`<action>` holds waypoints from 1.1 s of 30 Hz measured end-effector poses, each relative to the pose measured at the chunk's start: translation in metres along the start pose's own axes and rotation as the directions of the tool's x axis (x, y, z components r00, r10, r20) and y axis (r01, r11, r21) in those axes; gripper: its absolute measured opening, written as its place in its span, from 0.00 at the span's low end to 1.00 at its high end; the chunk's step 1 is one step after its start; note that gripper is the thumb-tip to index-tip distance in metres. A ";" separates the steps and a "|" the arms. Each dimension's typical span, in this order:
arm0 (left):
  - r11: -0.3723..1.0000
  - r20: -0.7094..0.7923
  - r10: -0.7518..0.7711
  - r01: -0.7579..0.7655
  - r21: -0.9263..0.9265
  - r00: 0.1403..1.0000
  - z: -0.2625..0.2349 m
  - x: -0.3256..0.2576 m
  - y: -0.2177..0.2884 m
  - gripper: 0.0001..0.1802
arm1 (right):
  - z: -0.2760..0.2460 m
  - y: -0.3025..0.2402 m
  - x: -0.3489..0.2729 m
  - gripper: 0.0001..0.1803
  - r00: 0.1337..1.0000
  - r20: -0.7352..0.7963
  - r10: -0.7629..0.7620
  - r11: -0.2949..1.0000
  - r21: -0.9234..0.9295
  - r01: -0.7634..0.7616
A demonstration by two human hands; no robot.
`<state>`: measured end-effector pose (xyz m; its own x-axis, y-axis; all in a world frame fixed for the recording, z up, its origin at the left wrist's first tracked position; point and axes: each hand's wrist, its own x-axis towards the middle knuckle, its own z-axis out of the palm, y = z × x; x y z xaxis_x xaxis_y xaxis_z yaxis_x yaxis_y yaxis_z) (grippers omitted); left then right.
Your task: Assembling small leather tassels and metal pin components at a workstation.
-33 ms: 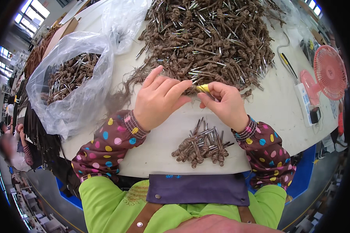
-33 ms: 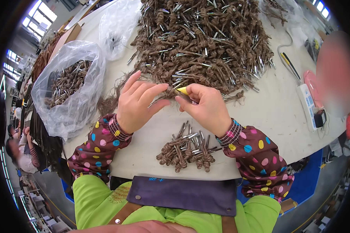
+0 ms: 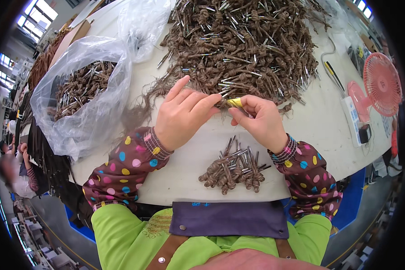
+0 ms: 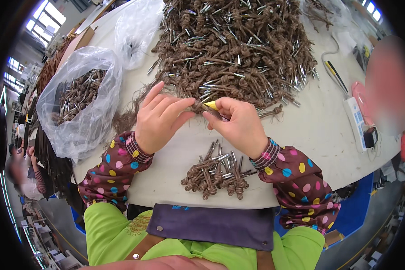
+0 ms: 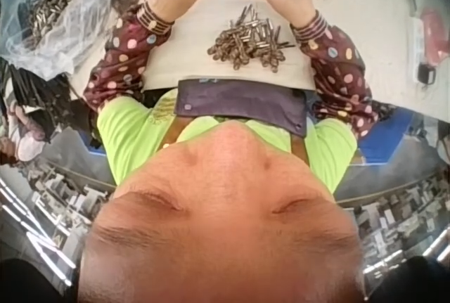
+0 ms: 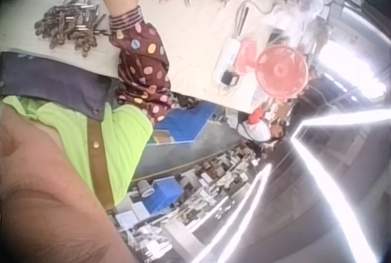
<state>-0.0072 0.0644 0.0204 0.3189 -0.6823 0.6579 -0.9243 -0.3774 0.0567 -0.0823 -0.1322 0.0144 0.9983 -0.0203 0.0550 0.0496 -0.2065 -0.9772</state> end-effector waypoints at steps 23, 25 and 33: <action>0.940 -0.020 -0.169 0.155 -0.303 0.985 0.001 -0.001 -0.004 0.06 | -0.003 -0.024 -0.001 0.16 0.971 0.049 -0.234 0.754 -0.621 0.213; 0.931 -0.007 -0.164 0.152 -0.333 0.986 0.003 0.000 -0.004 0.06 | -0.001 -0.030 0.000 0.13 0.955 0.096 -0.281 0.710 -0.648 0.274; 0.926 0.018 -0.176 0.171 -0.336 0.984 0.004 -0.002 -0.002 0.06 | 0.008 -0.041 0.009 0.12 0.885 0.263 -0.385 0.341 -0.850 0.401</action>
<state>-0.0049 0.0638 0.0161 0.4801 -0.6164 0.6242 -0.8718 -0.2563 0.4174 -0.0756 -0.1157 0.0532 0.8725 0.3183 0.3706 0.3902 -0.9105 -0.1367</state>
